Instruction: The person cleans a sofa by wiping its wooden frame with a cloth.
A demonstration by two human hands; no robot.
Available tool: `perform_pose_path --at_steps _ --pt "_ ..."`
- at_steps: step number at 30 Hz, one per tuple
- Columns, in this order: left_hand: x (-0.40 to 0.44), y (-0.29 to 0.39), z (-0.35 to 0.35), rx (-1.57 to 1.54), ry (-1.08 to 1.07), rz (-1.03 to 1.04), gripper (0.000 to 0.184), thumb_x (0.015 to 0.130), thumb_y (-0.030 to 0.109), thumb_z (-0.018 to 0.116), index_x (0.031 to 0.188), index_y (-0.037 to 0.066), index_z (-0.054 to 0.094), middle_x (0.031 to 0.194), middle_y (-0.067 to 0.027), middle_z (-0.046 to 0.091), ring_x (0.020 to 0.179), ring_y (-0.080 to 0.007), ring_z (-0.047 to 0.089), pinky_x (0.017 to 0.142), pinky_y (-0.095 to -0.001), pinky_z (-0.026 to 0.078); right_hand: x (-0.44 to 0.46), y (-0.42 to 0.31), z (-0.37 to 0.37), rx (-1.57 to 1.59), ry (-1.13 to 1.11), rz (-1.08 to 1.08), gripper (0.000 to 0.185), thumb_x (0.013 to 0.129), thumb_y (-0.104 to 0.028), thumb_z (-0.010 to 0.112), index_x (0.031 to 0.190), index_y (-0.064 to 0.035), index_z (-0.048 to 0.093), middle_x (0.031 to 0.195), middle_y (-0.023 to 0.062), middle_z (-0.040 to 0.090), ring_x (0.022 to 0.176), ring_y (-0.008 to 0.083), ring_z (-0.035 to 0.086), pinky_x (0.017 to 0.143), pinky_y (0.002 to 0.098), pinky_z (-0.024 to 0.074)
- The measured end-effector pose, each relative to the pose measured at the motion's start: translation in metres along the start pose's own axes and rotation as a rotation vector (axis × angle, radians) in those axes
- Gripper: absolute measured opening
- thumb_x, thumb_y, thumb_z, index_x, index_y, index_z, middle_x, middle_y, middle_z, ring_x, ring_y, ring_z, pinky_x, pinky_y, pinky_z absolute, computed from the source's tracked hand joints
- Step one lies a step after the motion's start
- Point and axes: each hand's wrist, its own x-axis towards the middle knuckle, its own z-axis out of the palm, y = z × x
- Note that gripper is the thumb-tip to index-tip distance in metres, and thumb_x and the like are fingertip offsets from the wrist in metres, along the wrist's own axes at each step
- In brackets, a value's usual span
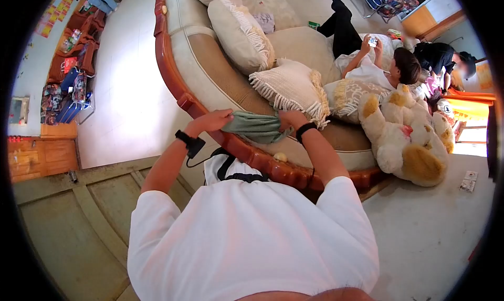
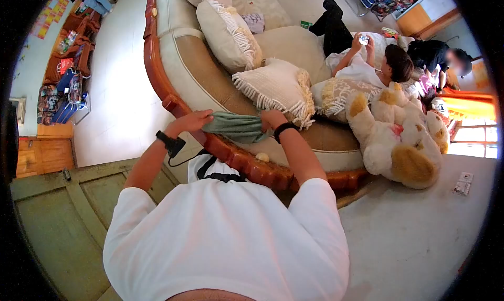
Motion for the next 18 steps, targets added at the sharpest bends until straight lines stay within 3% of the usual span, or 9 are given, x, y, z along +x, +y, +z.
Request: perform_pose_path --at_steps 1,2,6,8,10,12,14,16,18 --pt "-0.006 0.001 0.007 -0.003 0.007 0.003 0.025 0.100 0.026 0.046 0.107 0.003 0.050 0.090 -0.0276 0.061 0.089 -0.0473 0.059 0.077 -0.0522 0.047 -0.002 0.004 -0.002 -0.026 -0.095 0.008 0.044 0.076 -0.041 0.077 0.107 -0.0101 0.071 0.100 0.0155 0.071 0.086 0.0314 0.068 0.074 0.0426 0.0541" --pt "-0.013 0.003 0.014 0.029 0.044 0.009 0.026 0.101 0.028 0.044 0.103 0.003 0.049 0.086 -0.0273 0.060 0.086 -0.0474 0.059 0.075 -0.0528 0.046 0.021 0.021 0.022 0.013 -0.110 -0.058 0.060 0.070 -0.057 0.075 0.103 -0.0074 0.073 0.103 0.0083 0.073 0.090 0.0288 0.069 0.081 0.0380 0.0537" --pt "-0.040 -0.017 0.029 0.082 0.205 -0.030 0.027 0.100 0.031 0.045 0.104 0.004 0.049 0.083 -0.0255 0.059 0.082 -0.0459 0.058 0.074 -0.0547 0.045 -0.017 -0.030 0.007 -0.050 -0.214 -0.096 0.066 0.071 -0.064 0.071 0.098 -0.0042 0.073 0.102 0.0133 0.072 0.087 0.0282 0.069 0.079 0.0377 0.0537" --pt "-0.052 -0.037 0.018 0.116 0.243 -0.049 0.027 0.099 0.031 0.046 0.106 0.005 0.049 0.086 -0.0231 0.060 0.083 -0.0446 0.059 0.074 -0.0548 0.045 -0.039 -0.051 0.002 0.256 -0.242 -0.222 0.067 0.079 -0.066 0.061 0.086 0.0001 0.072 0.089 0.0153 0.072 0.081 0.0283 0.068 0.077 0.0376 0.0536" --pt "-0.059 -0.044 0.009 0.608 0.669 -0.270 0.023 0.092 0.021 0.055 0.109 0.007 0.050 0.099 -0.0177 0.060 0.094 -0.0413 0.057 0.079 -0.0532 0.044 -0.061 -0.060 -0.008 0.249 -0.244 -0.241 0.068 0.084 -0.064 0.056 0.082 0.0017 0.070 0.083 0.0153 0.071 0.078 0.0281 0.067 0.076 0.0377 0.0533" --pt "-0.061 -0.031 -0.001 0.531 0.723 -0.258 0.026 0.087 0.014 0.057 0.110 0.007 0.049 0.104 -0.0162 0.057 0.099 -0.0398 0.055 0.082 -0.0521 0.043 -0.093 -0.063 -0.013 0.327 -0.236 -0.293 0.071 0.094 -0.060 0.044 0.077 0.0037 0.069 0.068 0.0144 0.067 0.071 0.0289 0.065 0.072 0.0394 0.0525" --pt "-0.049 -0.032 0.005 0.407 0.809 -0.192 0.041 0.074 -0.003 0.059 0.113 0.007 0.051 0.107 -0.0173 0.053 0.105 -0.0382 0.052 0.086 -0.0492 0.043 -0.112 -0.058 -0.010 0.375 -0.191 -0.298 0.073 0.094 -0.062 0.044 0.077 0.0047 0.069 0.069 0.0156 0.067 0.069 0.0301 0.064 0.071 0.0402 0.0521" --pt "-0.022 -0.041 0.036 0.390 0.784 -0.069 0.042 0.073 -0.004 0.058 0.113 0.008 0.053 0.108 -0.0177 0.053 0.104 -0.0390 0.052 0.086 -0.0481 0.044 -0.119 -0.046 0.004 0.412 -0.147 -0.299 0.076 0.093 -0.064 0.045 0.076 0.0057 0.068 0.069 0.0167 0.067 0.068 0.0312 0.063 0.069 0.0410 0.0517" --pt "-0.003 -0.023 0.056 0.262 0.710 0.087 0.037 0.075 -0.003 0.056 0.109 0.009 0.058 0.105 -0.0177 0.057 0.099 -0.0397 0.056 0.083 -0.0465 0.047 -0.110 -0.022 0.033 0.597 0.119 -0.212 0.078 0.089 -0.069 0.049 0.081 0.0064 0.070 0.077 0.0203 0.070 0.075 0.0345 0.067 0.070 0.0424 0.0517"
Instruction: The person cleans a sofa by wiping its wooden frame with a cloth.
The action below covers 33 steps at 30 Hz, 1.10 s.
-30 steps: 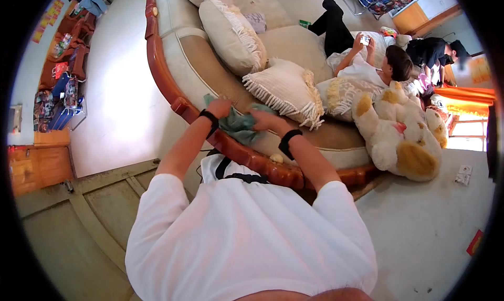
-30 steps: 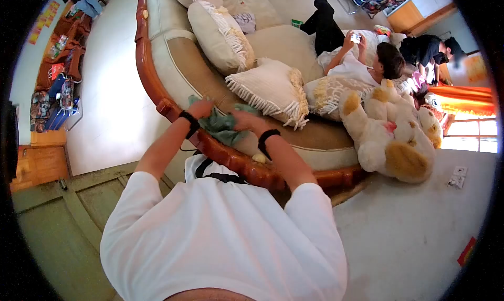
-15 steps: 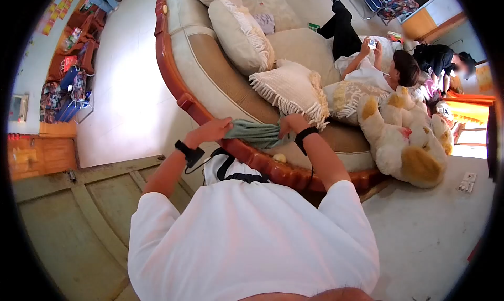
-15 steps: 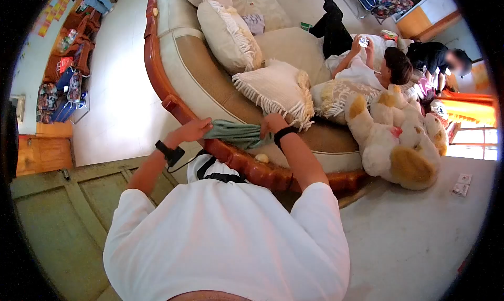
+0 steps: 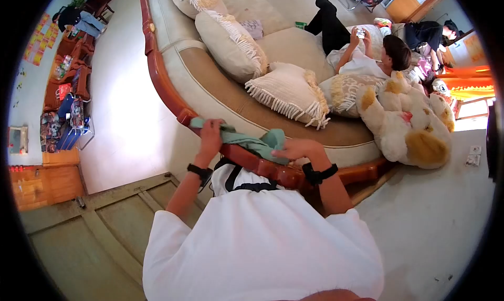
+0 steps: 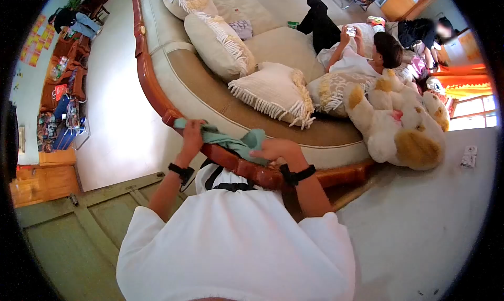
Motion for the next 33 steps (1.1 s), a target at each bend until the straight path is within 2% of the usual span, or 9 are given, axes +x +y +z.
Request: perform_pose_path --at_steps 2,4,7,10,16,23,29,31,33 --pt "0.005 0.015 0.009 -0.125 -0.037 0.009 0.031 0.077 -0.002 0.055 0.105 0.009 0.062 0.102 -0.0174 0.061 0.095 -0.0395 0.059 0.081 -0.0462 0.048 -0.012 0.032 -0.003 -0.097 -0.073 0.305 0.081 0.085 -0.072 0.052 0.092 0.0069 0.068 0.085 0.0227 0.070 0.079 0.0361 0.066 0.072 0.0431 0.0505" --pt "0.009 0.017 0.018 -0.143 -0.382 -0.035 0.020 0.083 0.012 0.056 0.101 0.010 0.065 0.090 -0.0142 0.068 0.086 -0.0372 0.064 0.075 -0.0471 0.051 -0.033 0.074 0.011 -0.057 0.029 0.292 0.067 0.087 -0.060 0.061 0.093 0.0061 0.068 0.070 0.0155 0.065 0.061 0.0275 0.057 0.061 0.0439 0.0442" --pt "0.008 0.012 0.020 -0.102 -0.496 0.016 0.025 0.087 0.028 0.056 0.098 0.010 0.068 0.083 -0.0120 0.070 0.081 -0.0357 0.066 0.074 -0.0482 0.051 -0.073 0.092 0.034 0.466 0.152 0.423 0.050 0.084 -0.042 0.073 0.104 0.0034 0.067 0.077 0.0106 0.067 0.066 0.0217 0.056 0.065 0.0406 0.0468" --pt "0.013 0.025 0.016 -0.086 -0.603 0.017 0.031 0.090 0.035 0.055 0.099 0.009 0.069 0.092 -0.0155 0.070 0.087 -0.0381 0.065 0.080 -0.0472 0.051 -0.069 0.120 0.060 0.305 0.278 0.403 0.037 0.083 -0.029 0.077 0.105 -0.0001 0.068 0.084 0.0069 0.068 0.076 0.0183 0.059 0.075 0.0368 0.0489" --pt "0.017 0.029 0.016 -0.072 -0.611 0.185 0.040 0.094 0.042 0.051 0.087 0.006 0.069 0.088 -0.0193 0.068 0.087 -0.0405 0.063 0.078 -0.0491 0.049 -0.035 0.040 0.083 0.505 0.462 0.068 0.039 0.091 -0.035 0.068 0.107 0.0009 0.067 0.094 0.0089 0.069 0.088 0.0184 0.060 0.085 0.0338 0.0483" --pt "0.023 0.025 0.005 -0.197 -0.386 0.310 0.039 0.093 0.035 0.055 0.072 0.003 0.063 0.075 -0.0193 0.063 0.077 -0.0407 0.061 0.071 -0.0517 0.046 -0.030 -0.011 0.073 0.491 0.452 0.077 0.045 0.093 -0.039 0.065 0.112 0.0023 0.064 0.097 0.0116 0.068 0.091 0.0176 0.059 0.088 0.0341 0.0474" --pt "0.016 -0.023 -0.052 -0.084 -0.474 0.323 0.041 0.098 0.038 0.054 0.082 0.001 0.064 0.072 -0.0133 0.062 0.066 -0.0310 0.059 0.063 -0.0414 0.047 -0.031 -0.079 0.089 0.331 0.651 0.149 0.044 0.089 -0.037 0.065 0.113 0.0004 0.061 0.107 0.0227 0.065 0.103 0.0397 0.061 0.091 0.0445 0.0478" --pt "0.009 -0.021 -0.094 -0.869 -0.990 -0.401 0.042 0.097 0.044 0.057 0.094 0.003 0.065 0.072 -0.0014 0.060 0.061 -0.0154 0.054 0.054 -0.0319 0.044 -0.011 -0.107 0.096 -0.027 0.631 0.060 0.042 0.086 -0.034 0.067 0.110 -0.0008 0.060 0.108 0.0226 0.061 0.103 0.0432 0.058 0.089 0.0491 0.0482" --pt "0.010 -0.009 -0.115 -0.829 -1.007 -0.455 0.041 0.095 0.045 0.061 0.099 0.005 0.065 0.074 0.0017 0.058 0.062 -0.0110 0.052 0.052 -0.0294 0.043 0.018 -0.124 0.098 -0.127 0.609 -0.050 0.041 0.084 -0.033 0.068 0.109 -0.0016 0.059 0.107 0.0222 0.060 0.102 0.0423 0.058 0.087 0.0498 0.0487"
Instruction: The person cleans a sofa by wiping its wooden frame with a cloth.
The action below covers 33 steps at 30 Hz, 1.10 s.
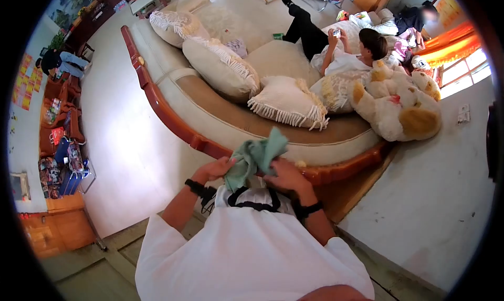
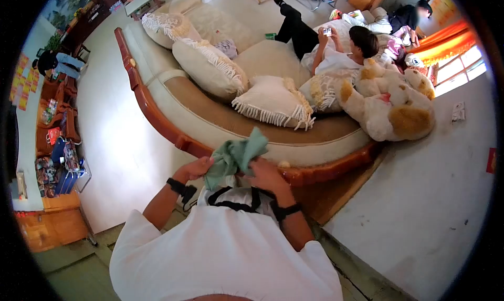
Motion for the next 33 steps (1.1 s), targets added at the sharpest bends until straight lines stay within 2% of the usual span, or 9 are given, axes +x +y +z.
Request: perform_pose_path --at_steps 4,6,8,9,11,18,24,26,33 --pt "0.009 0.004 0.007 -0.025 0.156 0.066 0.040 0.088 0.043 0.071 0.106 0.008 0.063 0.080 0.0037 0.059 0.066 -0.0074 0.053 0.049 -0.0268 0.042 0.041 -0.006 0.017 -0.032 -0.078 0.013 0.042 0.081 -0.030 0.068 0.112 -0.0037 0.058 0.105 0.0188 0.059 0.100 0.0391 0.058 0.087 0.0467 0.0491" --pt "0.022 -0.002 0.004 -0.026 0.216 0.031 0.035 0.086 0.029 0.073 0.110 0.007 0.061 0.082 -0.0030 0.063 0.069 -0.0161 0.060 0.054 -0.0312 0.046 0.047 0.004 0.021 -0.055 -0.099 0.020 0.039 0.080 -0.028 0.069 0.110 -0.0038 0.059 0.106 0.0184 0.059 0.100 0.0384 0.058 0.087 0.0463 0.0489" --pt "0.047 -0.050 -0.011 0.743 0.635 0.439 0.036 0.079 0.015 0.070 0.113 0.007 0.059 0.089 -0.0110 0.062 0.079 -0.0305 0.062 0.063 -0.0389 0.048 0.042 0.011 0.018 -0.074 -0.129 0.025 0.037 0.080 -0.027 0.069 0.107 -0.0039 0.059 0.106 0.0180 0.059 0.100 0.0376 0.057 0.086 0.0459 0.0487" --pt "0.040 -0.052 -0.021 0.737 0.642 0.441 0.036 0.079 0.015 0.070 0.113 0.007 0.059 0.089 -0.0110 0.062 0.079 -0.0305 0.062 0.063 -0.0389 0.048 0.031 0.018 0.011 -0.013 -0.094 -0.079 0.036 0.079 -0.025 0.069 0.106 -0.0044 0.060 0.106 0.0178 0.059 0.100 0.0368 0.058 0.085 0.0471 0.0490" --pt "0.016 -0.065 -0.037 0.889 0.549 0.420 0.035 0.072 0.006 0.065 0.106 0.008 0.058 0.093 -0.0163 0.057 0.091 -0.0406 0.057 0.073 -0.0450 0.047 0.000 0.024 -0.009 0.053 -0.077 -0.171 0.034 0.078 -0.024 0.070 0.105 -0.0048 0.060 0.107 0.0175 0.059 0.101 0.0360 0.058 0.083 0.0483 0.0493" --pt "-0.022 -0.100 -0.037 0.809 0.386 0.199 0.026 0.070 0.003 0.062 0.093 0.011 0.054 0.093 -0.0129 0.054 0.093 -0.0387 0.058 0.074 -0.0493 0.048 -0.046 0.037 -0.024 -0.093 0.116 0.166 0.037 0.078 -0.021 0.068 0.109 -0.0039 0.060 0.107 0.0151 0.060 0.105 0.0335 0.057 0.090 0.0455 0.0452" --pt "0.040 -0.025 0.017 0.816 0.667 0.736 0.020 0.075 0.001 0.058 0.093 0.010 0.059 0.100 -0.0129 0.056 0.095 -0.0356 0.058 0.080 -0.0448 0.048 -0.031 0.050 -0.015 -0.098 0.151 0.171 0.032 0.078 -0.013 0.063 0.107 -0.0017 0.057 0.104 0.0166 0.060 0.103 0.0359 0.057 0.089 0.0466 0.0461" --pt "0.067 -0.017 0.017 0.799 0.397 0.830 0.023 0.079 -0.001 0.053 0.099 0.005 0.061 0.101 -0.0168 0.057 0.096 -0.0376 0.057 0.087 -0.0438 0.047 -0.036 0.057 -0.021 -0.053 0.160 0.048 0.025 0.078 -0.008 0.061 0.102 -0.0017 0.058 0.101 0.0185 0.059 0.101 0.0368 0.057 0.089 0.0472 0.0465" --pt "0.067 -0.038 0.004 0.833 0.164 0.600 0.026 0.093 0.017 0.053 0.115 0.006 0.063 0.107 -0.0178 0.062 0.103 -0.0374 0.057 0.092 -0.0444 0.046 -0.076 0.068 -0.047 0.330 0.429 0.333 0.013 0.073 0.010 0.048 0.079 -0.0002 0.041 0.080 0.0239 0.050 0.077 0.0434 0.051 0.070 0.0421 0.0455"
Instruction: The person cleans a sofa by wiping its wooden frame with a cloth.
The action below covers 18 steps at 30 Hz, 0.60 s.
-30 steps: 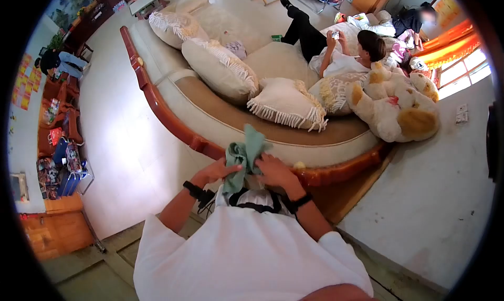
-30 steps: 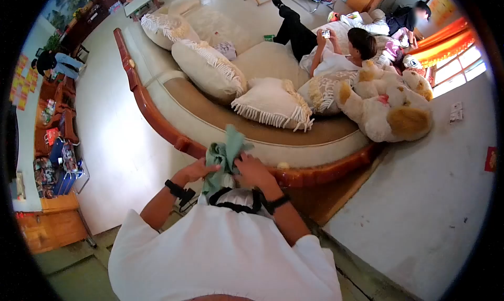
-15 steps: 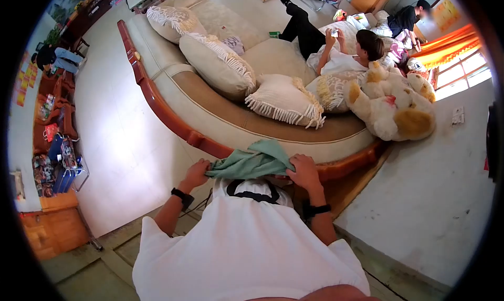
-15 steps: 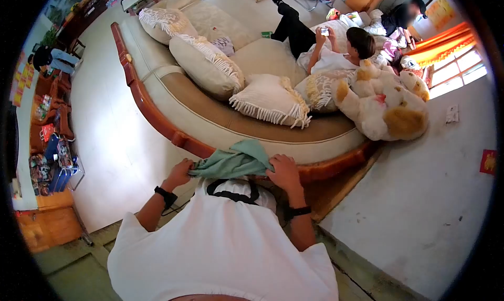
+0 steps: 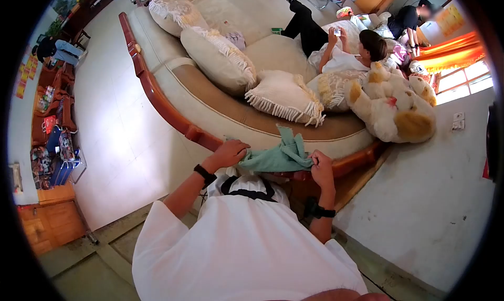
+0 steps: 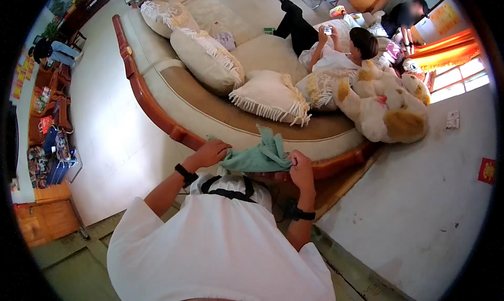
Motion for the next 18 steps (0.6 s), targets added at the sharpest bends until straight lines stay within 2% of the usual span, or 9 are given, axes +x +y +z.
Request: perform_pose_path --at_steps 4,7,9,10,11,13,14,16,18 --pt "-0.022 -0.001 -0.024 0.080 0.047 -0.043 0.031 0.091 0.028 0.057 0.114 0.008 0.064 0.110 -0.0162 0.062 0.101 -0.0364 0.059 0.090 -0.0447 0.047 0.004 0.005 0.037 -0.151 0.112 -0.014 0.016 0.074 0.012 0.044 0.082 -0.0012 0.040 0.078 0.0231 0.046 0.072 0.0428 0.045 0.065 0.0397 0.0414" --pt "-0.022 -0.015 -0.030 0.123 0.007 -0.085 0.041 0.088 0.034 0.062 0.121 0.009 0.061 0.115 -0.0166 0.061 0.108 -0.0370 0.057 0.096 -0.0456 0.045 0.004 0.005 0.022 -0.071 0.031 0.014 0.014 0.076 0.010 0.044 0.085 -0.0007 0.041 0.079 0.0232 0.047 0.073 0.0432 0.045 0.064 0.0405 0.0411" --pt "-0.011 -0.017 -0.022 0.256 -0.150 -0.061 0.059 0.083 0.039 0.066 0.133 0.011 0.053 0.121 -0.0164 0.060 0.114 -0.0366 0.055 0.101 -0.0461 0.041 -0.004 -0.001 0.013 -0.085 0.120 0.024 0.014 0.077 0.010 0.044 0.085 -0.0005 0.041 0.078 0.0234 0.046 0.072 0.0435 0.045 0.064 0.0408 0.0408" --pt "-0.003 -0.014 -0.013 0.254 -0.151 -0.052 0.059 0.083 0.039 0.066 0.133 0.011 0.053 0.121 -0.0164 0.060 0.114 -0.0366 0.055 0.101 -0.0461 0.041 -0.014 -0.004 0.006 -0.103 0.197 0.036 0.013 0.077 0.010 0.044 0.086 -0.0002 0.041 0.077 0.0236 0.046 0.072 0.0437 0.044 0.063 0.0411 0.0404" --pt "0.011 -0.011 -0.003 0.172 -0.266 0.029 0.069 0.080 0.042 0.069 0.138 0.012 0.048 0.124 -0.0166 0.059 0.116 -0.0363 0.054 0.103 -0.0465 0.039 -0.022 -0.009 -0.004 -0.106 0.209 0.033 0.013 0.077 0.010 0.044 0.086 -0.0002 0.041 0.077 0.0236 0.046 0.072 0.0437 0.044 0.063 0.0411 0.0404" --pt "0.045 0.013 0.010 0.068 -0.438 0.147 0.086 0.073 0.045 0.074 0.144 0.012 0.040 0.129 -0.0179 0.057 0.118 -0.0367 0.054 0.104 -0.0469 0.038 -0.041 -0.011 -0.024 -0.156 0.380 0.265 0.012 0.079 0.009 0.043 0.086 -0.0011 0.043 0.076 0.0247 0.046 0.071 0.0453 0.045 0.064 0.0418 0.0415" --pt "0.063 0.036 0.014 0.042 -0.499 0.183 0.092 0.070 0.045 0.077 0.146 0.010 0.038 0.130 -0.0189 0.056 0.117 -0.0374 0.054 0.104 -0.0469 0.039 -0.050 0.003 -0.028 -0.156 0.389 0.261 0.012 0.079 0.009 0.043 0.086 -0.0011 0.043 0.076 0.0247 0.046 0.071 0.0453 0.045 0.064 0.0418 0.0415" --pt "0.094 0.087 0.017 0.037 -0.585 0.160 0.091 0.070 0.040 0.078 0.146 0.010 0.037 0.132 -0.0197 0.054 0.118 -0.0386 0.054 0.103 -0.0472 0.041 -0.066 0.035 -0.031 -0.286 0.379 0.366 0.012 0.081 0.004 0.044 0.090 -0.0031 0.045 0.076 0.0247 0.050 0.075 0.0471 0.051 0.067 0.0451 0.0436" --pt "0.104 0.099 0.016 0.027 -0.671 0.136 0.090 0.070 0.035 0.079 0.145 0.010 0.037 0.134 -0.0204 0.053 0.118 -0.0397 0.054 0.102 -0.0475 0.042 -0.069 0.039 -0.022 -0.237 0.358 0.434 0.010 0.083 0.000 0.046 0.092 -0.0039 0.046 0.079 0.0240 0.054 0.079 0.0475 0.054 0.069 0.0472 0.0443"
